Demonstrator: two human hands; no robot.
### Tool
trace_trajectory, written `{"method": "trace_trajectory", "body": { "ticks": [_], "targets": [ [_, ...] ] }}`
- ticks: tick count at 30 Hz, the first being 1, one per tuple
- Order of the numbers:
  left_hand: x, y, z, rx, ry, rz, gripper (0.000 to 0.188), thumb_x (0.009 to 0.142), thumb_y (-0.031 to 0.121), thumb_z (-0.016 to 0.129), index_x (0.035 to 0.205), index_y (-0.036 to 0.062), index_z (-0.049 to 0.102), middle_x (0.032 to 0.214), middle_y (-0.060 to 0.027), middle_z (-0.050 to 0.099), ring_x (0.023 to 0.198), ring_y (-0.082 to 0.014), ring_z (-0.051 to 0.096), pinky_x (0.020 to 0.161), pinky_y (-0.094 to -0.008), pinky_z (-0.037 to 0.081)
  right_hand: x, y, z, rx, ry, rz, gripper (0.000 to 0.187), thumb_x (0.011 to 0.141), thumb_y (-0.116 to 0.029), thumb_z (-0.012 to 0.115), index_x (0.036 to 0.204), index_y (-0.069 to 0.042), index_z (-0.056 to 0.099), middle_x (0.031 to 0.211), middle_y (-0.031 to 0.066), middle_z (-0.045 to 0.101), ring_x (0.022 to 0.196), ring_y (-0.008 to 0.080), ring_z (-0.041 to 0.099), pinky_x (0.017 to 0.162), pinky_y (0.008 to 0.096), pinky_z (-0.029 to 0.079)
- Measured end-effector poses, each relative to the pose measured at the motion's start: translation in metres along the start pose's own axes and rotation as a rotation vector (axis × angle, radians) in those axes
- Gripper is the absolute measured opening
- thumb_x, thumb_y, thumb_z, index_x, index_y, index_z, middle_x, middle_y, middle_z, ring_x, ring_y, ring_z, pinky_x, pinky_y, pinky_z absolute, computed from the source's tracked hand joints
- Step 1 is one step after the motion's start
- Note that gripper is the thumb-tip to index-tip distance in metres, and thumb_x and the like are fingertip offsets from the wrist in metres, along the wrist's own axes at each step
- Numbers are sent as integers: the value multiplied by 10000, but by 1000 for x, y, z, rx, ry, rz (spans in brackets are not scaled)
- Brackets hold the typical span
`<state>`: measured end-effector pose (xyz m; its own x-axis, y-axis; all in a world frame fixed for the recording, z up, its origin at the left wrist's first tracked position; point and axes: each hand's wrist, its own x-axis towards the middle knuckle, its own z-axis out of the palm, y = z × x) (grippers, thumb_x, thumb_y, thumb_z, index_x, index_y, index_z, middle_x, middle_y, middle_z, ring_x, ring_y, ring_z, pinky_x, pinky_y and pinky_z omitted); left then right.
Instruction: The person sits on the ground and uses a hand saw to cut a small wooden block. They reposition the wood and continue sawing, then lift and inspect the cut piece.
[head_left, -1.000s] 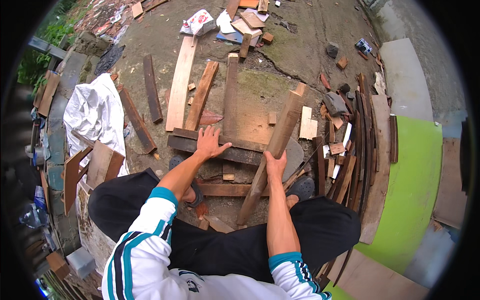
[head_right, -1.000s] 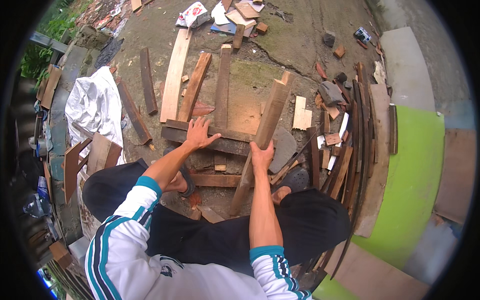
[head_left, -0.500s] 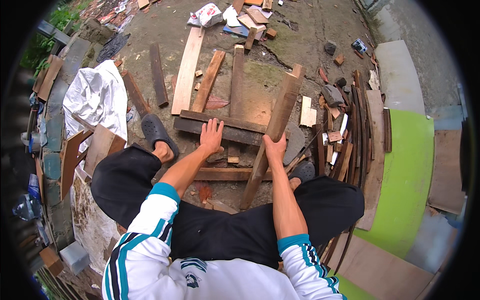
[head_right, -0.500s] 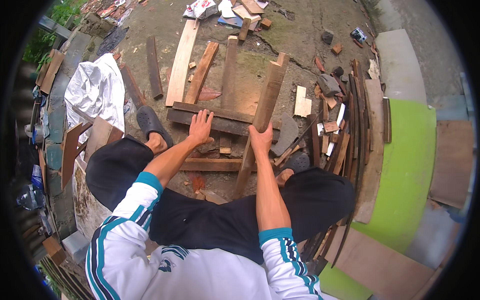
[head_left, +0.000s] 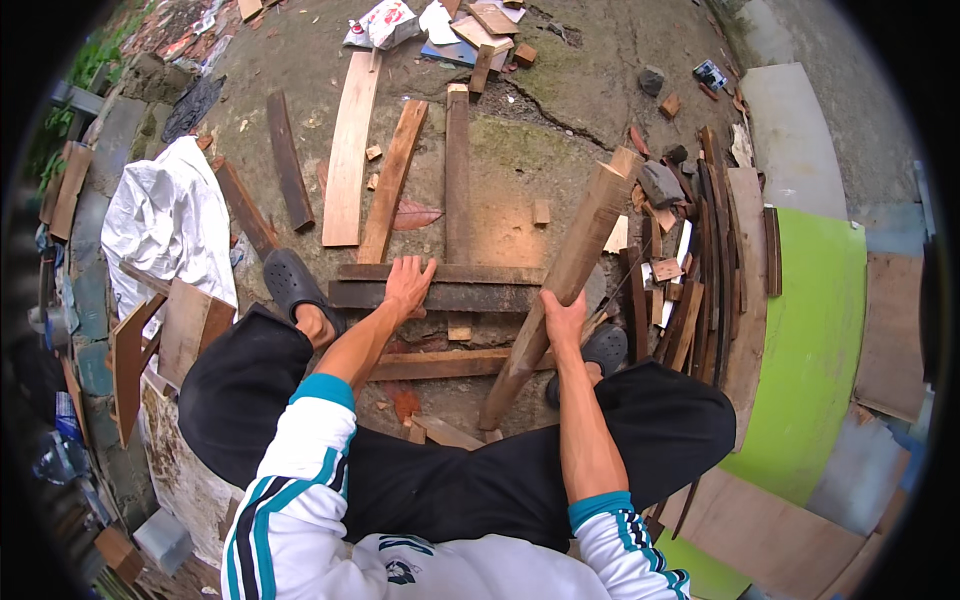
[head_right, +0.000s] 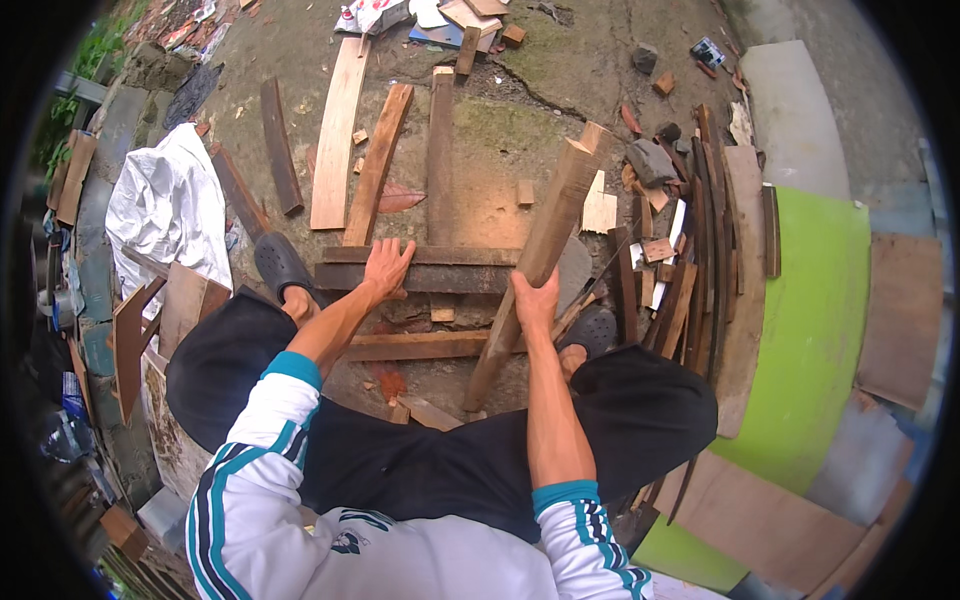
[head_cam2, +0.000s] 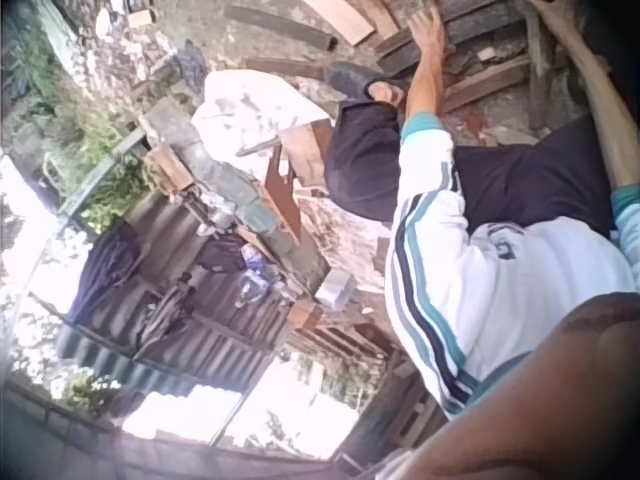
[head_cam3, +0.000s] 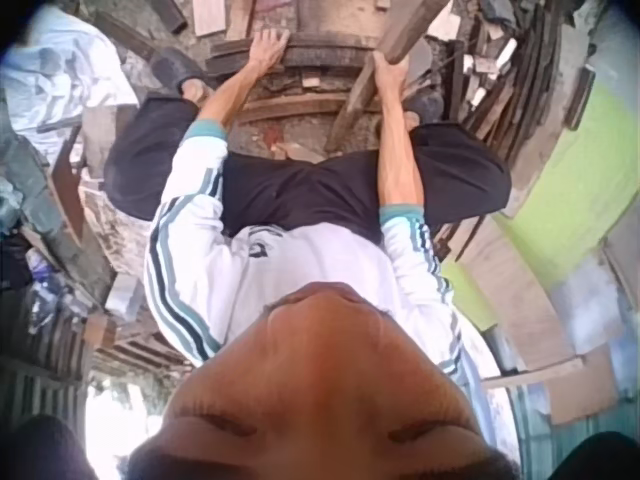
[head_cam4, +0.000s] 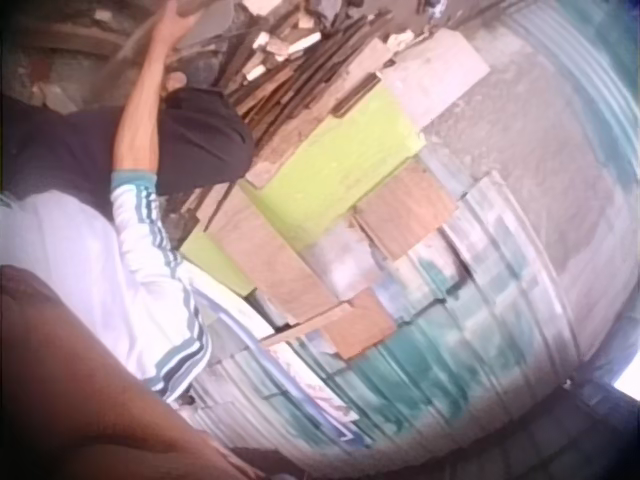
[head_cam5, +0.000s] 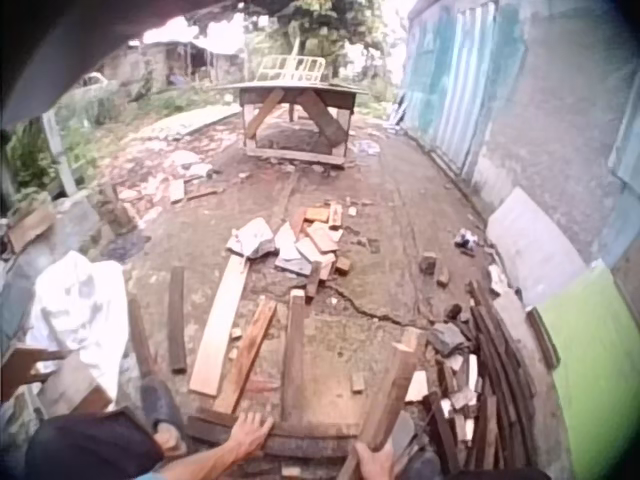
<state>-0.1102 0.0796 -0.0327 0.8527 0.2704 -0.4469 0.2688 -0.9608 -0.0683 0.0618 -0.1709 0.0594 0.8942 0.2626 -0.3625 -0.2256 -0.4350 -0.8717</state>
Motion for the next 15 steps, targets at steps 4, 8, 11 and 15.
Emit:
{"method": "trace_trajectory", "body": {
  "ticks": [4, 8, 11, 15],
  "targets": [
    [-13, 3, -4, -18, -77, 0, 1147, 607, 642, 900, 1466, 45, 429, 1227, -164, 561, 1223, -327, 524, 1063, -506, 369, 0, -5, 7, 3, -21, 31, 649, 801, -238, 751, 1373, -6, 547, 1159, 157, 693, 1041, 281, 669, 926, 397, 519],
    [24, -1, -35, -378, -158, -75, 1015, 773, 770, 726, 1360, -37, 541, 1295, -246, 592, 1240, -368, 567, 1049, -512, 411, 0, -9, 9, 4, -11, 10, 634, 798, -245, 749, 1353, -6, 558, 1145, 151, 697, 1026, 274, 670, 922, 394, 520],
    [75, 2, -40, -851, -168, -358, 1016, 840, 801, 623, 1281, -113, 587, 1339, -324, 587, 1212, -420, 611, 1003, -505, 468, -6, -18, 13, 7, -66, 16, 625, 794, -254, 752, 1336, -6, 564, 1122, 142, 701, 1009, 266, 670, 918, 390, 519],
    [136, 12, -7, -908, -4, -666, 1120, 827, 779, 657, 1397, -162, 443, 1351, -353, 595, 1247, -471, 608, 1026, -512, 498, -11, -17, 22, -62, -73, 14, 604, 807, -233, 762, 1331, -14, 554, 1129, 159, 703, 1026, 284, 675, 922, 399, 517]
  ]
}}
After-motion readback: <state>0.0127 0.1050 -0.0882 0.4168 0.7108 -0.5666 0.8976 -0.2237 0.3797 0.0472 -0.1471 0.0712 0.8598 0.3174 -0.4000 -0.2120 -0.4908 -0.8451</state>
